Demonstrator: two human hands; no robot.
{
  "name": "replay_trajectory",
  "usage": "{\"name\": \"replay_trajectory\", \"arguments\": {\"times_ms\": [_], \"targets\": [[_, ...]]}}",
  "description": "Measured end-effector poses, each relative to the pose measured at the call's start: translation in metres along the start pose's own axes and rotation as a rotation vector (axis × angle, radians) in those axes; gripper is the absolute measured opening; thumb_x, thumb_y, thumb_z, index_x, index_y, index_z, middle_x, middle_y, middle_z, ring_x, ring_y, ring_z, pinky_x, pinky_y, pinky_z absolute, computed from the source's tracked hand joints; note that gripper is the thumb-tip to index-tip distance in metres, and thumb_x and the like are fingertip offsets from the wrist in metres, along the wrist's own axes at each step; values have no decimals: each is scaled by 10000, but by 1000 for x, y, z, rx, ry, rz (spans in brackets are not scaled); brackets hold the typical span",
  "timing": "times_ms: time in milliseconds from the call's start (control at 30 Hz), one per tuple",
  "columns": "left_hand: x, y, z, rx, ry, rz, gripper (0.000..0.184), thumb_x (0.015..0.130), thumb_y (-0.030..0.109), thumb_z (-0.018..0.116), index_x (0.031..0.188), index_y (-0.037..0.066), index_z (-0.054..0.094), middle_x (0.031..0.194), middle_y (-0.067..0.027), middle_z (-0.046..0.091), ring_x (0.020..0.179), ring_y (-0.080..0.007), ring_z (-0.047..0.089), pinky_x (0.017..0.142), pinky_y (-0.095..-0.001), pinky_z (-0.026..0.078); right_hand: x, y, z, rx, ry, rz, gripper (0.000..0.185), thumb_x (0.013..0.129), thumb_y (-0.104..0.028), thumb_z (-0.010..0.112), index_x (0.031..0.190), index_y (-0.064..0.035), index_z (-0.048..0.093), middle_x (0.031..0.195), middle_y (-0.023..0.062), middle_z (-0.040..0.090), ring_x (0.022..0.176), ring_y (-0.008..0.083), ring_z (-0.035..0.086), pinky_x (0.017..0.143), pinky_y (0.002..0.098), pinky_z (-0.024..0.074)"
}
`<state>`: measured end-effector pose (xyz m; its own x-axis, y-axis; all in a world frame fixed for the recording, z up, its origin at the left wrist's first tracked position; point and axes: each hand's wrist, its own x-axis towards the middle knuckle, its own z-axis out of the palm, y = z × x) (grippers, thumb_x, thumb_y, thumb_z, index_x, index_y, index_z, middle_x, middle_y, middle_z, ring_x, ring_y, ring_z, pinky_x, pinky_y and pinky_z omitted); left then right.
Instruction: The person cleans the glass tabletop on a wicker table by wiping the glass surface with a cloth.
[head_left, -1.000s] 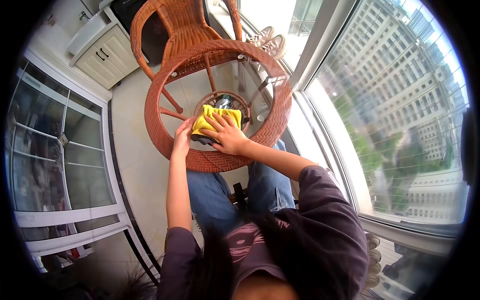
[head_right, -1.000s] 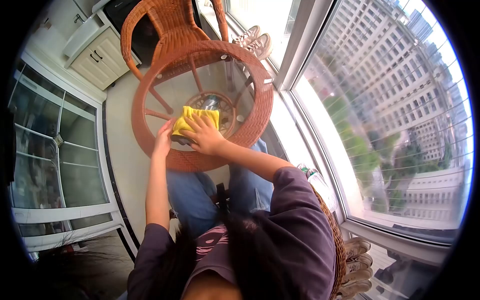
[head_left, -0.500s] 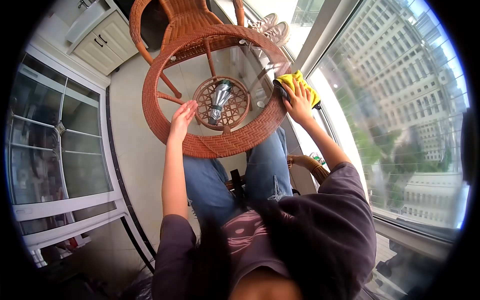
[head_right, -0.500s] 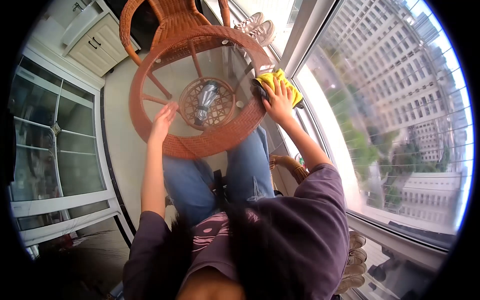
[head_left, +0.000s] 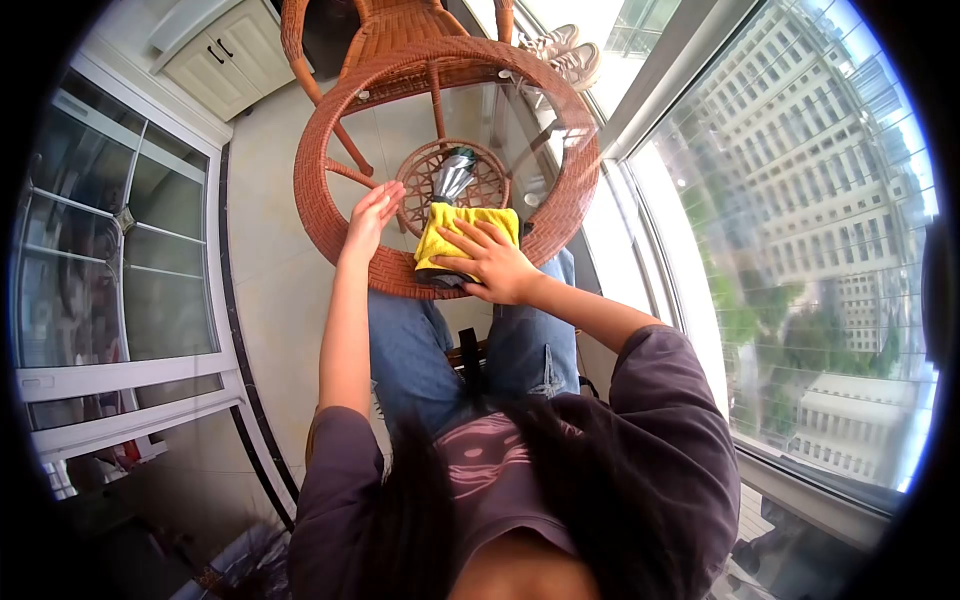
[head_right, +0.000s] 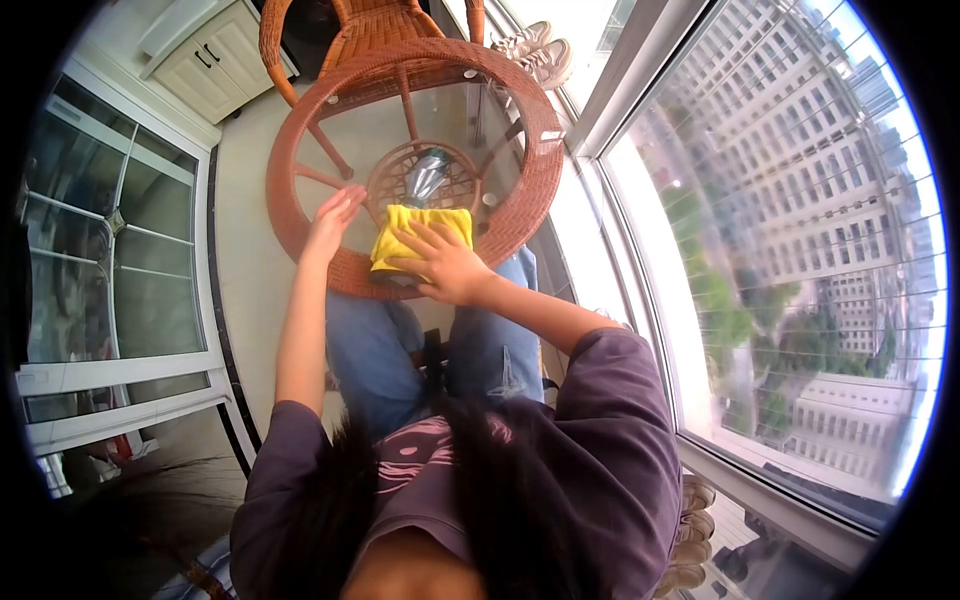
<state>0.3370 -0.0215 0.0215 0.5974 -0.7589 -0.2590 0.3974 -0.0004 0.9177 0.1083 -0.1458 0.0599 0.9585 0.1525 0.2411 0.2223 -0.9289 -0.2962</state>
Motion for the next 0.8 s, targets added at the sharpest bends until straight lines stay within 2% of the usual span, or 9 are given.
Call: {"name": "replay_trajectory", "arguments": {"times_ms": [100, 267, 367, 433, 633, 700, 800], "targets": [[0, -1, 1, -3, 23, -6, 344, 892, 119, 399, 1210, -11, 419, 1211, -75, 495, 1141, -152, 455, 963, -274, 320, 2, 48, 1, -130, 170, 209, 522, 694, -235, 591, 1203, -213, 479, 1353, 97, 317, 1240, 311, 290, 1004, 458, 220], [1, -2, 1, -10, 31, -14, 334, 893, 113, 398, 1201, -14, 425, 1203, -80, 499, 1132, -161, 464, 968, -280, 321, -43, 135, -9, -412, 335, 690, 490, 763, -279, 524, 1245, -227, 445, 1361, 104, 315, 1249, 315, 277, 1007, 460, 185], [1, -2, -1, -19, 15, -7, 331, 890, 106, 400, 1198, -11, 431, 1200, -79, 502, 1129, -161, 468, 964, -277, 324, -63, 128, -15, -397, 286, 716, 512, 750, -257, 528, 1253, -233, 434, 1374, 95, 294, 1255, 317, 263, 1012, 463, 176], [2, -5, -1, -25, 10, 12, 330, 887, 101, 397, 1196, -8, 435, 1201, -77, 503, 1129, -158, 467, 965, -276, 322, -68, 103, -16, -323, 237, 658, 526, 736, -246, 537, 1252, -231, 434, 1378, 101, 282, 1260, 319, 253, 1015, 464, 168], [1, -2, -1, 3, 15, -5, 346, 887, 98, 385, 1215, -6, 419, 1213, -77, 494, 1145, -157, 452, 969, -279, 314, -55, -16, -12, 25, -45, 178, 577, 667, -194, 595, 1227, -207, 454, 1389, 107, 247, 1278, 305, 220, 1021, 469, 183], [4, -4, -2, 7, 6, -12, 353, 888, 102, 386, 1223, -5, 411, 1218, -73, 491, 1150, -154, 447, 968, -279, 312, -41, -43, -6, 103, -161, 3, 580, 658, -220, 631, 1215, -213, 468, 1410, 64, 218, 1288, 281, 210, 1029, 460, 182], [4, -4, -3, 18, 3, -15, 355, 887, 102, 388, 1226, -5, 407, 1223, -67, 488, 1149, -150, 449, 961, -273, 314, -16, -44, 12, 2, -139, -145, 521, 648, -237, 651, 1151, -224, 518, 1412, 19, 220, 1288, 256, 216, 1022, 447, 207]]}}
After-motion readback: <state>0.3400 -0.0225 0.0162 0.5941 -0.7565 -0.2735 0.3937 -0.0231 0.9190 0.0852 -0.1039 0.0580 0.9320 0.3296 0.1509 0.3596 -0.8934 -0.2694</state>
